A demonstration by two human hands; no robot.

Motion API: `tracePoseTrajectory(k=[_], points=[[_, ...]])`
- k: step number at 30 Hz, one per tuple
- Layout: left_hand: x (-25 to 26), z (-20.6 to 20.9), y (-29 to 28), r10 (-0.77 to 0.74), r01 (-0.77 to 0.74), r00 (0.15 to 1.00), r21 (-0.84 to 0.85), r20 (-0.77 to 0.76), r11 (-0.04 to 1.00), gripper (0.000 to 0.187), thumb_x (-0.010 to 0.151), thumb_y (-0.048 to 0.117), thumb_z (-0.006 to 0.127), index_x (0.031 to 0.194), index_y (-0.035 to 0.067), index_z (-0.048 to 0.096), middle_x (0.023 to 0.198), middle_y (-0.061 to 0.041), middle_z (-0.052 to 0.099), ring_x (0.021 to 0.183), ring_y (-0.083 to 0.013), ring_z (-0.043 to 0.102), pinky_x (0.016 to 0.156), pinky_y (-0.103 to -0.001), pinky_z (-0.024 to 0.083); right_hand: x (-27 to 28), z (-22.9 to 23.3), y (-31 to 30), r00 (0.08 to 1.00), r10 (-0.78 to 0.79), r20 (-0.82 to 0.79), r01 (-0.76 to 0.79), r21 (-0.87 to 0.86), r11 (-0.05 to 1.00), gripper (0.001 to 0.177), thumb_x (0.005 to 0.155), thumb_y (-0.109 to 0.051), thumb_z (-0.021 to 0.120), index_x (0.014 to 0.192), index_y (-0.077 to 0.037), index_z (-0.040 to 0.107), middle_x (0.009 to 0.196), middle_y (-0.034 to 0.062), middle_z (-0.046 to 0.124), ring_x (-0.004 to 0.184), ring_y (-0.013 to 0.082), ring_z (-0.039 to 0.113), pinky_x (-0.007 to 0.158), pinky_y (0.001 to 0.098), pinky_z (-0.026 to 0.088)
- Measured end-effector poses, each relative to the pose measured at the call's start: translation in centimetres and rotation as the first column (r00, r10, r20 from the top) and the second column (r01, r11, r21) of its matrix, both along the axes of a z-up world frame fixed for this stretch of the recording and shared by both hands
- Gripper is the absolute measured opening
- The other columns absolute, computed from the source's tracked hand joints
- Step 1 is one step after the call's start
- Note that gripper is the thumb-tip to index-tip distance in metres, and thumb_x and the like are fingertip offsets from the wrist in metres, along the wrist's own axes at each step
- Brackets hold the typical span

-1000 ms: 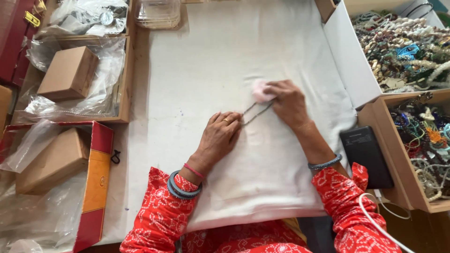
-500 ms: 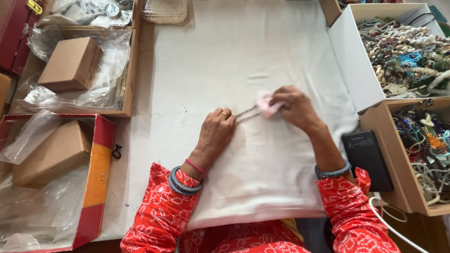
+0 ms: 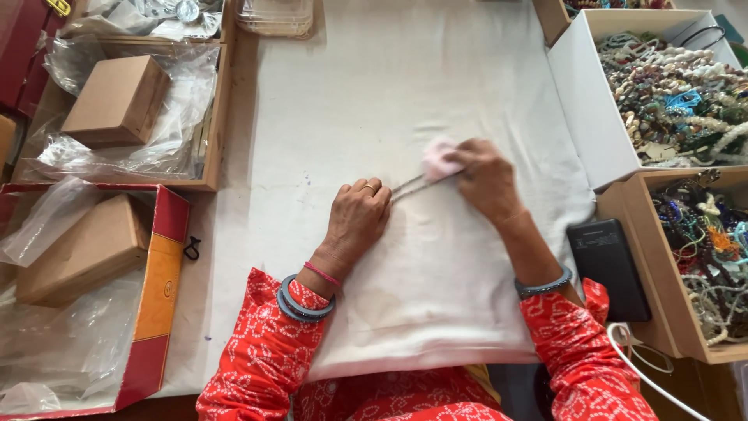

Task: The person cleans a small plastic container with a pink cloth, then places a small beige pouch inside and closes it. They stack the container with others and then clean a silver chain necklace with the same pink cloth on a white cloth-covered surface.

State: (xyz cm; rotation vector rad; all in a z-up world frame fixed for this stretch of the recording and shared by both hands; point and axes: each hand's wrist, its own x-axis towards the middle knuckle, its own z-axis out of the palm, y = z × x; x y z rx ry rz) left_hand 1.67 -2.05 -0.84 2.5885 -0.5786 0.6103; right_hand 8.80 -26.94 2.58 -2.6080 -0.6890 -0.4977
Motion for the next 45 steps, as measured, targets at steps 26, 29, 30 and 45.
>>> tracePoseTrajectory(k=[26,29,30,45], points=[[0.1,-0.2,0.5,0.019,-0.019,1.000,-0.026,0.025,0.999,0.009,0.085,0.015,0.070,0.085,0.007,0.065,0.089,-0.006,0.065,0.083,-0.0229,0.064,0.071,-0.040,0.045,-2.4,-0.2,3.8,0.956,0.288,0.046,-0.289,0.024,0.957,0.041,0.077,0.006,0.070,0.114,-0.011,0.075,0.120,0.0106,0.069,0.109,0.0322,0.066,0.090,0.0402,0.057],[0.4,-0.5,0.4,0.014,-0.013,1.000,-0.011,0.013,1.000,0.010,0.085,0.015,0.070,0.083,0.007,0.065,0.086,-0.007,0.064,0.081,-0.0233,0.064,0.070,-0.040,0.045,-0.4,-1.1,0.6,0.984,0.171,0.054,-0.169,-0.034,0.985,0.041,0.075,0.007,0.072,0.110,-0.013,0.076,0.119,0.0080,0.071,0.109,0.0321,0.066,0.088,0.0403,0.058],[0.5,-0.7,0.4,0.022,-0.022,1.000,0.010,-0.006,1.000,0.011,0.086,0.015,0.070,0.081,0.007,0.064,0.084,-0.007,0.064,0.081,-0.0234,0.064,0.070,-0.040,0.045,0.6,-1.5,-0.9,0.996,0.040,0.075,-0.039,-0.023,0.999,0.044,0.073,0.009,0.070,0.111,-0.013,0.077,0.120,0.0085,0.071,0.110,0.0332,0.066,0.088,0.0401,0.058],[0.4,-0.7,0.5,0.024,-0.024,0.999,-0.002,-0.022,1.000,0.010,0.088,0.013,0.069,0.081,0.008,0.064,0.082,-0.006,0.063,0.080,-0.0224,0.064,0.070,-0.039,0.045,1.5,-2.6,-1.8,0.994,-0.043,0.098,0.059,-0.167,0.984,0.041,0.085,0.009,0.069,0.119,-0.013,0.077,0.129,0.0051,0.071,0.115,0.0280,0.064,0.094,0.0367,0.057]])
